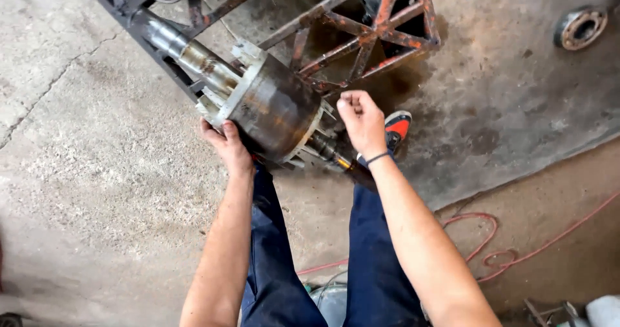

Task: Applying a protective coating or paint to various electric motor components, including flanges and a rotor shaft, using a paintbrush.

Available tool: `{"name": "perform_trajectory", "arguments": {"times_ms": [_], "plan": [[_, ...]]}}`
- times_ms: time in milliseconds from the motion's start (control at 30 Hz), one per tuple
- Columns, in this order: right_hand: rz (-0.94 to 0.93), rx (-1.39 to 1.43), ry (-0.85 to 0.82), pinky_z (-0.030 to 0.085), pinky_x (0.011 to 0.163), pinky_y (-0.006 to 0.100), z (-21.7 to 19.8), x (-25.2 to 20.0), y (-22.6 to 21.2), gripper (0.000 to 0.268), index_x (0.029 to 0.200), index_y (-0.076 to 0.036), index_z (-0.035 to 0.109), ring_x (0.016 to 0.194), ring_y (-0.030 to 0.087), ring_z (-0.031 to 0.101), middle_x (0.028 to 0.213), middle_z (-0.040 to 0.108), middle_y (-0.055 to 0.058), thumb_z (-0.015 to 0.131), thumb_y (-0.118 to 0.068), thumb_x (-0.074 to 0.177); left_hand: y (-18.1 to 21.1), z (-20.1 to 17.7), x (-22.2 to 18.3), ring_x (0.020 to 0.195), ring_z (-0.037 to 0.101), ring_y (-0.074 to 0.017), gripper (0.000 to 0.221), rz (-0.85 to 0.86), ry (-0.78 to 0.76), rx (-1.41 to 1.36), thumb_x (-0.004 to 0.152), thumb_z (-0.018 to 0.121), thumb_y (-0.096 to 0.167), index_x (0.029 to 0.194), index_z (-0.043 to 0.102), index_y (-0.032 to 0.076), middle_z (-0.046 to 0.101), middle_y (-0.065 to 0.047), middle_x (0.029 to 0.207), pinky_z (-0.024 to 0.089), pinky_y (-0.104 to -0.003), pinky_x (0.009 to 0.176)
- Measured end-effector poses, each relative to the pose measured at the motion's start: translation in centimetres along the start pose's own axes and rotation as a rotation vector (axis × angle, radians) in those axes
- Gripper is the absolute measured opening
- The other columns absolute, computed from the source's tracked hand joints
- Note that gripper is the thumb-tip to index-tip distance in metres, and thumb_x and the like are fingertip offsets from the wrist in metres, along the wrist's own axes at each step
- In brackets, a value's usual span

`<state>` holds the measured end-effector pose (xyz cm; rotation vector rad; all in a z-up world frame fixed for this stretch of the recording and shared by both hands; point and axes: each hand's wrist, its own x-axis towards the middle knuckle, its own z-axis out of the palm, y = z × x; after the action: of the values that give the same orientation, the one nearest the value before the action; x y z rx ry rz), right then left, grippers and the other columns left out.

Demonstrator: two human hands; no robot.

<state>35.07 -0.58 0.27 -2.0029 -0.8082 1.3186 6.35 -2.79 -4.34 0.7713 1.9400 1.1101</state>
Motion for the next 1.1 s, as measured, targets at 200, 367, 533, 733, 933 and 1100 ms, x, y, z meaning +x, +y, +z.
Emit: {"name": "perform_trajectory", "arguments": {"times_ms": [200,367,533,733,933,1100], "plan": [[0.194,-0.475,-0.526,0.037,0.12,0.051,4.6,5.6,-4.2,0.083,0.142,-0.008,0.057,0.136,0.04,0.053,0.138,0.061,0.027,0.042,-0.078,0.1,0.0,-1.4,0.5,0.159,0.008,-0.0379,0.092,0.057,-0.076,-0.068,0.102,0.073,0.04,0.164,0.013,0.007,0.019,-0.026,0.168,0.007,-0.062,0.127],[0.281,-0.433,-0.54,0.027,0.124,0.052,5.3,3.4,-5.1,0.098,0.143,0.007,0.053,0.143,0.047,0.043,0.141,0.054,0.038,0.018,-0.075,0.104,-2.1,-2.0,0.3,0.156,0.016,-0.045,0.096,-0.026,-0.142,-0.192,0.103,0.073,0.041,0.168,0.006,0.018,0.007,-0.019,0.172,0.02,-0.063,0.124],[0.309,-0.569,-0.592,0.027,0.125,0.049,5.9,1.7,-6.9,0.099,0.152,0.001,0.043,0.147,0.045,0.039,0.144,0.051,0.037,0.011,-0.078,0.102,-5.6,-3.4,0.5,0.155,0.022,-0.0373,0.083,-0.014,-0.144,-0.136,0.106,0.063,0.044,0.168,0.015,0.017,0.018,-0.015,0.171,0.021,-0.056,0.126],[0.384,-0.596,-0.645,0.027,0.125,0.051,6.9,-0.6,-7.5,0.102,0.16,-0.005,0.03,0.147,0.048,0.037,0.148,0.045,0.04,0.018,-0.083,0.097,0.6,-1.5,1.3,0.154,0.027,-0.0345,0.075,-0.313,0.072,-0.247,0.109,0.047,0.057,0.163,0.027,0.009,0.03,-0.02,0.164,0.014,-0.05,0.128],[0.424,-0.538,-0.588,0.029,0.124,0.053,7.3,-2.6,-6.1,0.097,0.161,-0.01,0.028,0.145,0.049,0.038,0.149,0.045,0.04,0.024,-0.082,0.096,5.1,-1.5,1.2,0.147,0.037,-0.0353,0.075,-0.5,0.173,-0.336,0.103,0.058,0.054,0.159,0.033,0.012,0.035,-0.021,0.158,0.021,-0.055,0.124],[0.381,-0.404,-0.481,0.025,0.126,0.05,7.0,-2.6,-3.6,0.093,0.158,-0.005,0.038,0.148,0.047,0.035,0.153,0.044,0.036,0.027,-0.078,0.1,4.5,0.1,2.9,0.124,0.046,-0.0287,0.062,-0.429,0.104,-0.345,0.099,0.064,0.04,0.151,0.041,0.016,0.044,-0.017,0.138,0.036,-0.047,0.111]]}}
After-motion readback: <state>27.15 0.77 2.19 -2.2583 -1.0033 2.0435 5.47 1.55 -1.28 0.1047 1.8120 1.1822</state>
